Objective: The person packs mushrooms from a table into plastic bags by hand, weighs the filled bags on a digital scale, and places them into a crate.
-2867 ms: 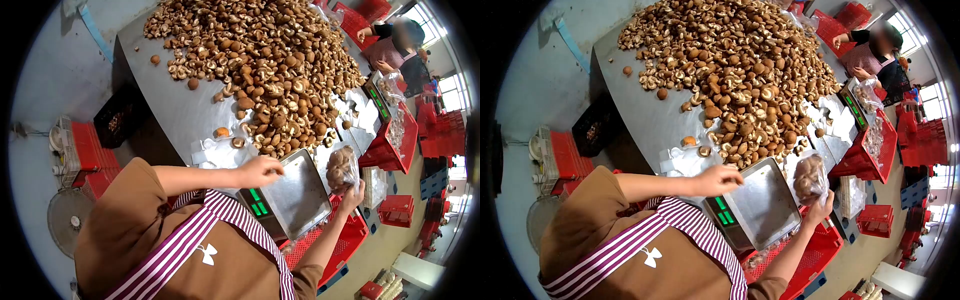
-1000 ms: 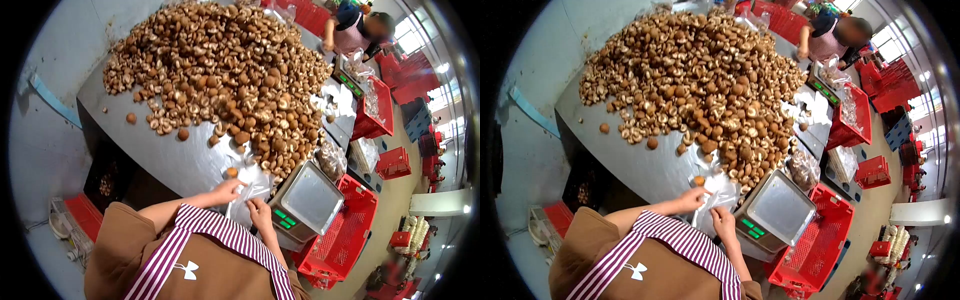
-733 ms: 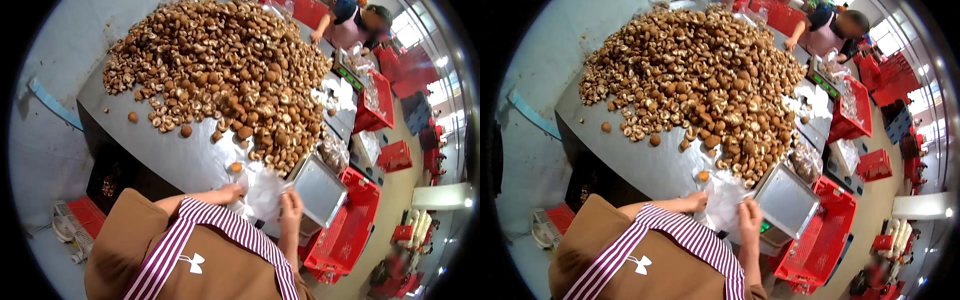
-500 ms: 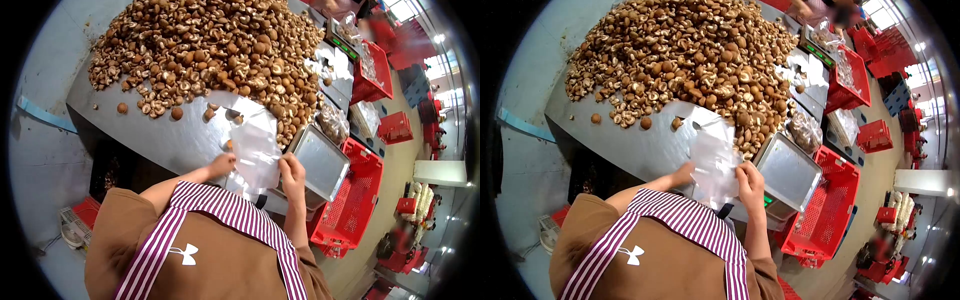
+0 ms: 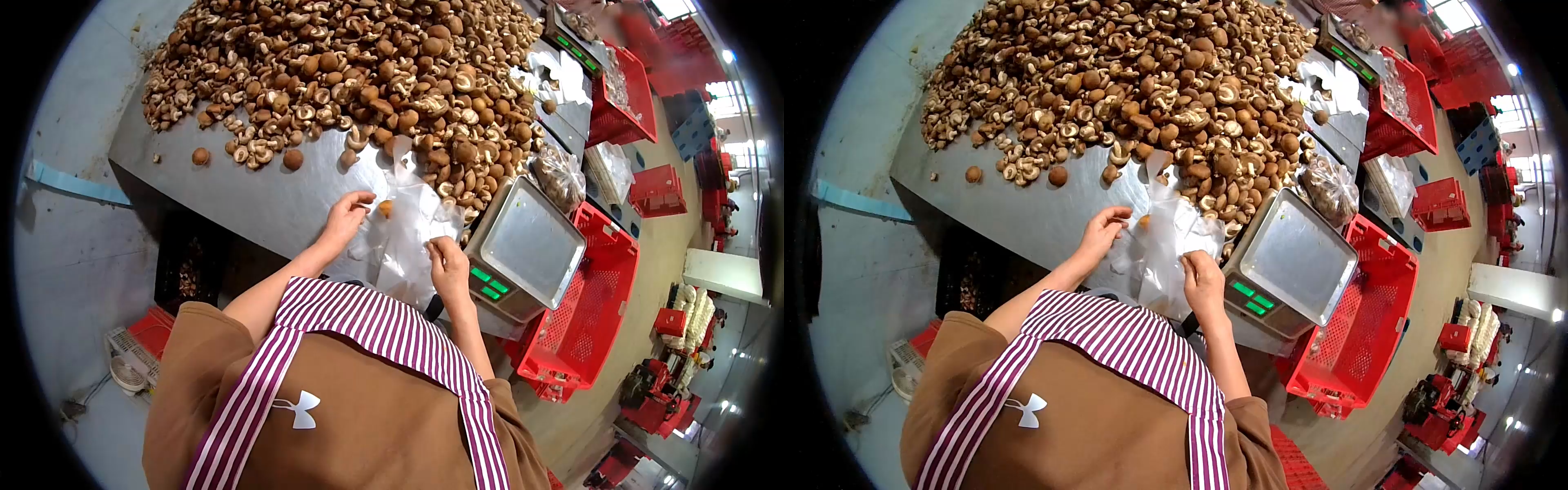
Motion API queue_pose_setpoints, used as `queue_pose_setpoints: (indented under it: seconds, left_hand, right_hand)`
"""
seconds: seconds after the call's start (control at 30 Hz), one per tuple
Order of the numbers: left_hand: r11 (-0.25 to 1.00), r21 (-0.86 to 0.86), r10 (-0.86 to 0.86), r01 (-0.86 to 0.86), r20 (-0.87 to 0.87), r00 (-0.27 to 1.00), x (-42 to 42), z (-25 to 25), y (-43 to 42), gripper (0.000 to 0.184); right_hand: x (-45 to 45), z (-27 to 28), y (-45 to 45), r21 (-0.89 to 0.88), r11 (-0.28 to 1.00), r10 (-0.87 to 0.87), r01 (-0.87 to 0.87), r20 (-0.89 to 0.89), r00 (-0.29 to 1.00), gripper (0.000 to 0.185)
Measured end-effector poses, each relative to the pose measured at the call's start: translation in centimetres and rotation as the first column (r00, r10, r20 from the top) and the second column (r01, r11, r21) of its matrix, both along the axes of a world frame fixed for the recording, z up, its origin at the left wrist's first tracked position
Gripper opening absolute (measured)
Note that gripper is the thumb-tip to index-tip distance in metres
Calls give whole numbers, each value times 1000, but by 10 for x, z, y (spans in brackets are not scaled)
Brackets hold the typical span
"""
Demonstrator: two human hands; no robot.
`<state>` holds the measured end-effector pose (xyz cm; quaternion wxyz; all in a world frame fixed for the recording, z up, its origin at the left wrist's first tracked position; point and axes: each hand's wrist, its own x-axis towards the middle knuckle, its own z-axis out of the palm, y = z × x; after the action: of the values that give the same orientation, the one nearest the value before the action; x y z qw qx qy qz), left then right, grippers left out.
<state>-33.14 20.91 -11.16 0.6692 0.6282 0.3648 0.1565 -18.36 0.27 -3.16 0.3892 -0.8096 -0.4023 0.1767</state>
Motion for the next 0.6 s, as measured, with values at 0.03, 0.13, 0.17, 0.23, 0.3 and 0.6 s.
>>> queue_pose_setpoints:
  seconds: [0.03,0.13,0.17,0.23,0.3,0.6]
  left_hand:
    - [999,21,-44,44,23,999,-2,10,-1,37]
    - [982,-144,-129,121,-48,990,3,28,-4,33]
    - [944,-308,-146,121,-61,987,5,29,-5,33]
    - [927,-348,-160,137,-37,986,9,30,-4,34]
    - [716,-677,-184,170,52,982,17,33,-4,34]
    - [828,-554,-65,87,60,996,6,29,-8,35]
  right_hand:
    - [-2,1,1,-1,1000,0,0,-2,1000,5]
    - [-9,6,5,35,999,25,-24,-18,1000,4]
    - [-12,11,6,42,998,50,-49,-26,998,4]
    - [-16,16,8,48,996,79,-77,-35,996,5]
    - [-19,18,9,49,991,128,-128,-3,992,5]
    - [-8,-8,-2,5,1000,-19,18,101,995,6]
